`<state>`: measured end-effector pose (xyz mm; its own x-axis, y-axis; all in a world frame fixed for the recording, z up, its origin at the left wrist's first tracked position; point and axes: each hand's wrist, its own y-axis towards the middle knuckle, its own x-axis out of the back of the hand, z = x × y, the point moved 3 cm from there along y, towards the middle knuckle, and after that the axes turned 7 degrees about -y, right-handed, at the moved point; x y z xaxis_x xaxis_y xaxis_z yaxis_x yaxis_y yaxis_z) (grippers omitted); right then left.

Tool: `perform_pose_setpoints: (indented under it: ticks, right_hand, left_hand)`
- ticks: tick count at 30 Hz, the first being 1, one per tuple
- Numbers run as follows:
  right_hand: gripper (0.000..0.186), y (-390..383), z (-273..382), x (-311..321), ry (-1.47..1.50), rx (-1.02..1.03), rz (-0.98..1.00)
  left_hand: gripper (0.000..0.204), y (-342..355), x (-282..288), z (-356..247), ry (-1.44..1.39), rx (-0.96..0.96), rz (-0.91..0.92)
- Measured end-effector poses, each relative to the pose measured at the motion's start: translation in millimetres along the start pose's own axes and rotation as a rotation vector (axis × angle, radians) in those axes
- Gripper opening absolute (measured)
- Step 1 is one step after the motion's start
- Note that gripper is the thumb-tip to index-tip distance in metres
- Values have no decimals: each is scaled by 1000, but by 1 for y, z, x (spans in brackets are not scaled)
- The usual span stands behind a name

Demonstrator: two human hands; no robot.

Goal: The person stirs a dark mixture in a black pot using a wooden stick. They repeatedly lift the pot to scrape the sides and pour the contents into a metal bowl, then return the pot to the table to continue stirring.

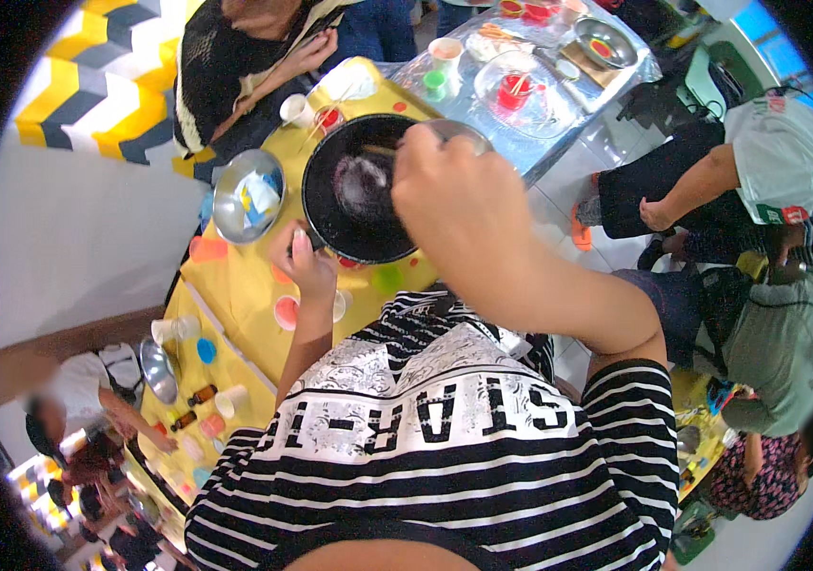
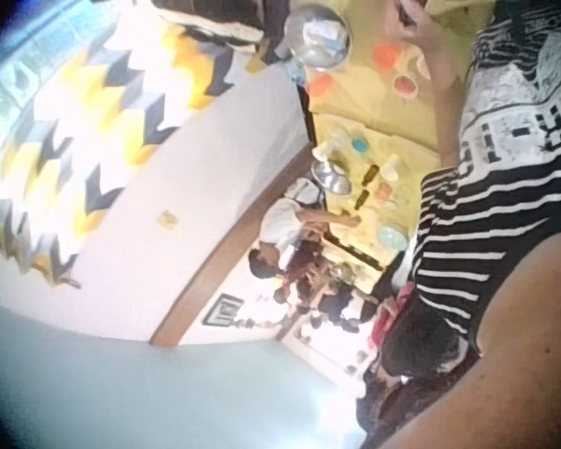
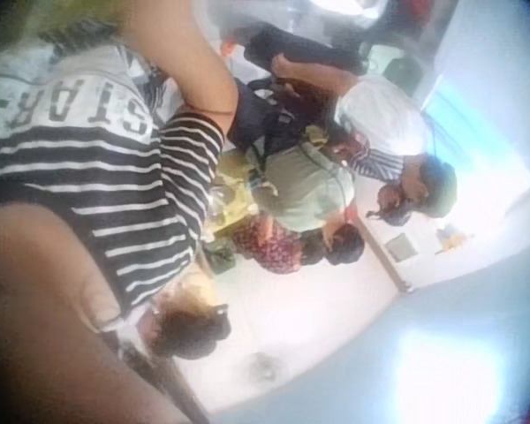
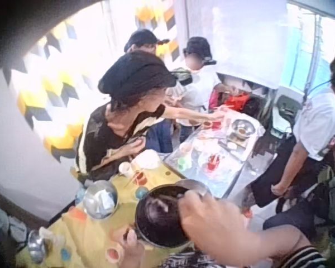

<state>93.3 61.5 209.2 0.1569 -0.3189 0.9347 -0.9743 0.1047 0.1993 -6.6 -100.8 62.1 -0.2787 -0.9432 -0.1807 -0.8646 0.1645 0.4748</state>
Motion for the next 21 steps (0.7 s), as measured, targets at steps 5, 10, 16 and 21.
perform_pose_setpoints:
  ticks: [5, 10, 16, 21]
  right_hand:
    - [11, -2, 13, -4, 7, 176, 133]
    - [6, -7, 4, -3, 54, 234, 91]
    - [6, -7, -1, 0, 27, 170, 94]
    - [8, -14, 2, -4, 47, 105, 114]
  left_hand:
    - [28, 0, -19, 6, -259, 128, -24]
    - [26, 8, -30, -1, -214, 105, 0]
    - [26, 5, -25, 3, -152, 91, 151]
    - [24, -5, -28, 5, -248, 54, -15]
